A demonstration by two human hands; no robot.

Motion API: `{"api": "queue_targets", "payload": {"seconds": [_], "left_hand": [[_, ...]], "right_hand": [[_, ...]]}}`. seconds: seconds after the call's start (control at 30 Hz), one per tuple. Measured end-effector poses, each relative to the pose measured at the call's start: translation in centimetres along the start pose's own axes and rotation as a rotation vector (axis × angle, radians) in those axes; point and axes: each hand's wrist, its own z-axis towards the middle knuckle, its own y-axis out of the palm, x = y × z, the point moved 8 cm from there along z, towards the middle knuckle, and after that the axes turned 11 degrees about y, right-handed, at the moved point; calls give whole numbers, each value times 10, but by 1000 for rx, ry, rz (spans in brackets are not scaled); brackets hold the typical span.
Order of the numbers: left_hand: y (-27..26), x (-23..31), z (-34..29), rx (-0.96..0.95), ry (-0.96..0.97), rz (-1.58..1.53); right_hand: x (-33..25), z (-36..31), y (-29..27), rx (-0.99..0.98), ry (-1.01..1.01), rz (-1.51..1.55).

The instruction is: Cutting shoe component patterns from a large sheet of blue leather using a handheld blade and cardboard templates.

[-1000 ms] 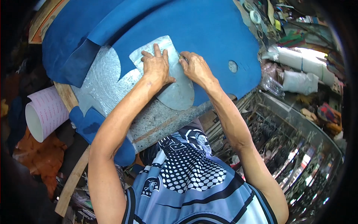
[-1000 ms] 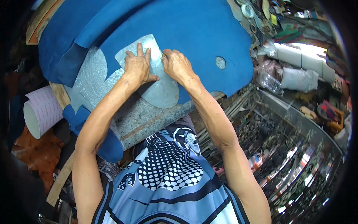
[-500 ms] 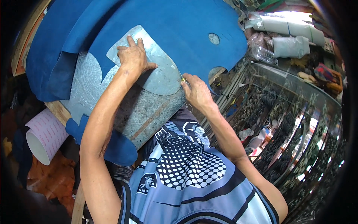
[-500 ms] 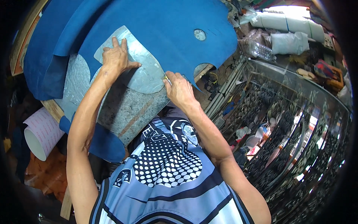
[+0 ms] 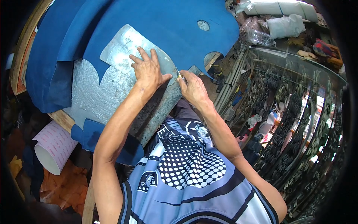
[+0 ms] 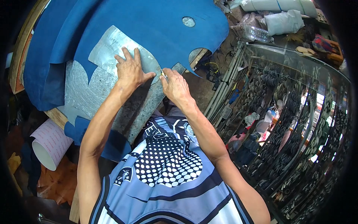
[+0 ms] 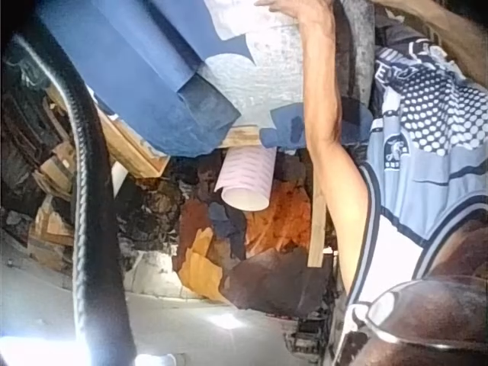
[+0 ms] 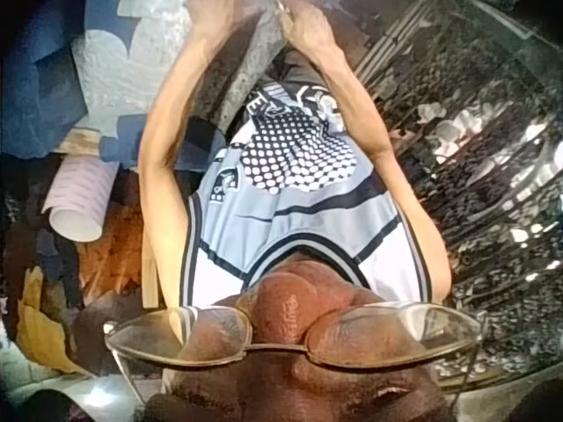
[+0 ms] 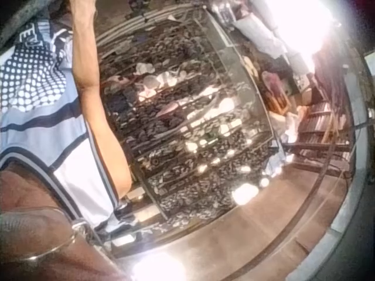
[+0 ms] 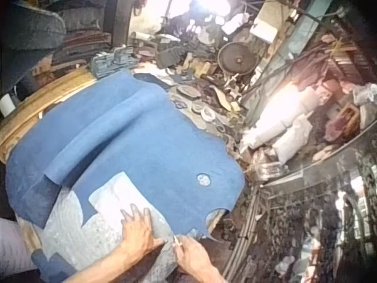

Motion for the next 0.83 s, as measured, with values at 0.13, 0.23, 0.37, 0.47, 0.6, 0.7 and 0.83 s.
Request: {"api": "queue_targets", "payload": {"seconds": [0.13,0.23,0.37,0.47,0.6,0.7,0.83], "left_hand": [[12,-7,3,-10,2,-16],[10,-4,3,67,34,11],[10,-3,6,46,22,20],[11,-3,8,35,11,11],[13,-4,13,1,4,16],[7,-2,14,31,3,-10],[-17,-3,24,70,9,-58]], "right_hand": [[0,-12,3,29,25,65],[0,-21,5,25,78,131],[-1,-25,9,-20,177,185],[1,-27,14,12,175,209],[3,-37,24,-39,236,232],[2,-44,23,-60,251,248],[15,-42,28,-95,245,261]]}}
